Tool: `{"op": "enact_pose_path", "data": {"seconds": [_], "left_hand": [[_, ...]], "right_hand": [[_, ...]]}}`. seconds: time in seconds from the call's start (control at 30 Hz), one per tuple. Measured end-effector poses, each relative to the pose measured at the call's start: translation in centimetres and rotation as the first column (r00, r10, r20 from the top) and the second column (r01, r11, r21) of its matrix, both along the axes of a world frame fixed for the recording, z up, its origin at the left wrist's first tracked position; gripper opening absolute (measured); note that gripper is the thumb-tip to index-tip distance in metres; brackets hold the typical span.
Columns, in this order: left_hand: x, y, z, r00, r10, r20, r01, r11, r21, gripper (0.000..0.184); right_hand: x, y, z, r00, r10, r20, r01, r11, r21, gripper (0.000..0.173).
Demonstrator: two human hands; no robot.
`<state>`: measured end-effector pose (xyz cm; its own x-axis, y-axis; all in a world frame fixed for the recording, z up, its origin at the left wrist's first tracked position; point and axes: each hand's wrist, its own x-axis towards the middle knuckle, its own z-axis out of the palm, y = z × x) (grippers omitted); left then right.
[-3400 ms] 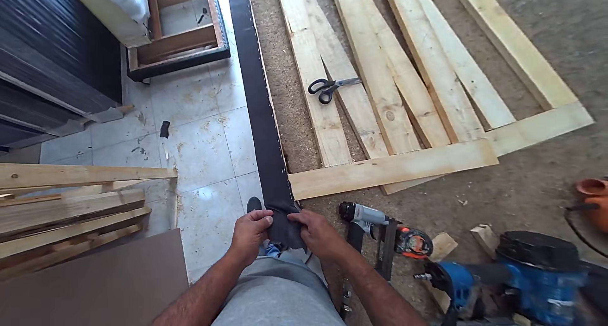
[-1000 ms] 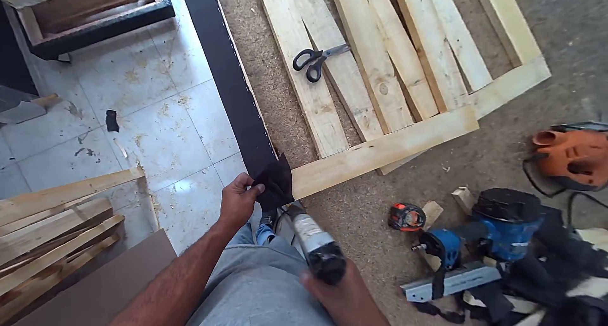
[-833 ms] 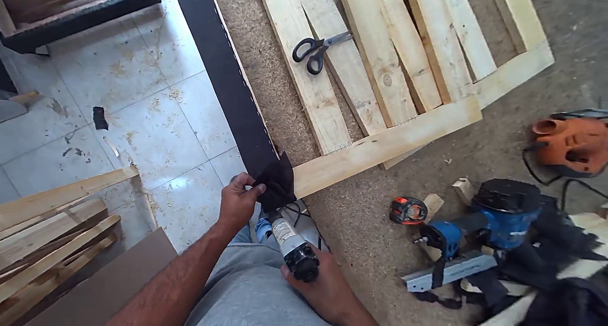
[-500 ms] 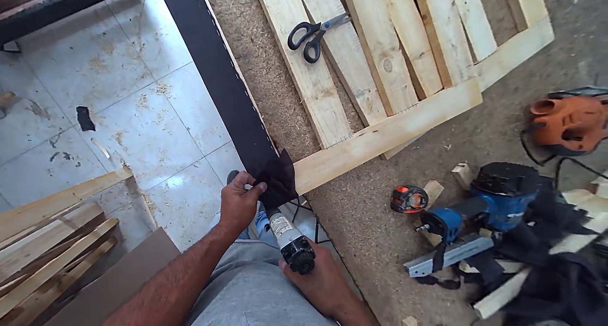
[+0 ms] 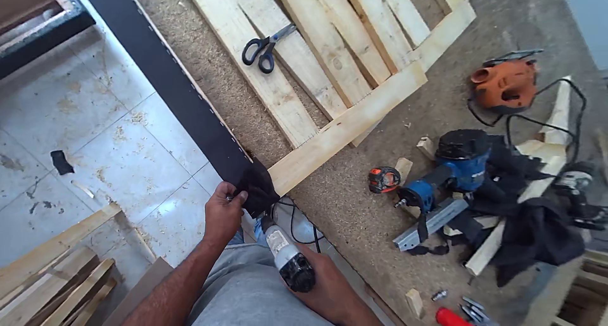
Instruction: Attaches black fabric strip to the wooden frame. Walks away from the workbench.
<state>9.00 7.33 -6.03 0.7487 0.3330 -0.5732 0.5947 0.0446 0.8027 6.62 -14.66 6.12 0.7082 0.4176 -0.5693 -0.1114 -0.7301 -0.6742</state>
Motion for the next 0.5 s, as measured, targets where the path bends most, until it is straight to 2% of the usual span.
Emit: {"op": "enact_pose_path", "data": {"seconds": [0.03, 0.1, 0.17, 0.2, 0.27, 0.33, 0.4, 0.43, 0.5], "left_hand": [[0.0, 0.3, 0.3, 1.0, -0.024, -0.014, 0.025, 0.999, 0.025, 0.015], [0.0, 1.4, 1.5, 0.992, -0.123, -0.008, 0.122, 0.979, 0.162, 0.042], [-0.3, 2.9, 2.3, 0.945, -0.303, 0.12, 0.23, 0.882, 0.41, 0.067], [-0.4, 3.6, 2.5, 0.889, -0.407, 0.211, 0.238, 0.803, 0.546, 0.07], [0.0, 4.2, 2.5, 0.713, -0.626, 0.316, 0.222, 0.629, 0.745, 0.064], [1.2, 3.7, 2.2, 0.522, -0.806, 0.279, 0.247, 0.455, 0.855, 0.054], [2.8, 2.9, 1.4, 0.375, -0.907, 0.19, 0.291, 0.31, 0.905, 0.049], [3.6, 2.7, 0.9, 0.325, -0.933, 0.157, 0.313, 0.263, 0.913, 0.046], [5.1, 2.7, 0.1, 0.252, -0.958, 0.138, 0.36, 0.225, 0.905, 0.036]], "right_hand": [[-0.3, -0.6, 0.1, 1.0, -0.015, 0.012, 0.015, 1.0, 0.002, 0.055], [-1.0, -1.7, 0.0, 0.998, -0.056, 0.01, 0.056, 0.998, -0.014, 0.054], [-1.5, -2.6, -0.3, 0.994, -0.104, 0.023, 0.104, 0.994, -0.029, 0.055], [-1.8, -2.9, -0.5, 0.991, -0.126, 0.041, 0.127, 0.992, -0.023, 0.056], [-2.0, -3.2, -0.7, 0.984, -0.165, 0.063, 0.165, 0.986, 0.001, 0.056], [-2.0, -3.3, -0.7, 0.98, -0.187, 0.066, 0.187, 0.982, 0.016, 0.056], [-1.6, -3.3, -0.8, 0.98, -0.19, 0.057, 0.188, 0.982, 0.026, 0.055], [-1.3, -3.2, -0.7, 0.982, -0.183, 0.042, 0.183, 0.983, 0.024, 0.055], [-0.9, -3.2, -0.6, 0.986, -0.166, 0.023, 0.166, 0.986, 0.007, 0.055]]}}
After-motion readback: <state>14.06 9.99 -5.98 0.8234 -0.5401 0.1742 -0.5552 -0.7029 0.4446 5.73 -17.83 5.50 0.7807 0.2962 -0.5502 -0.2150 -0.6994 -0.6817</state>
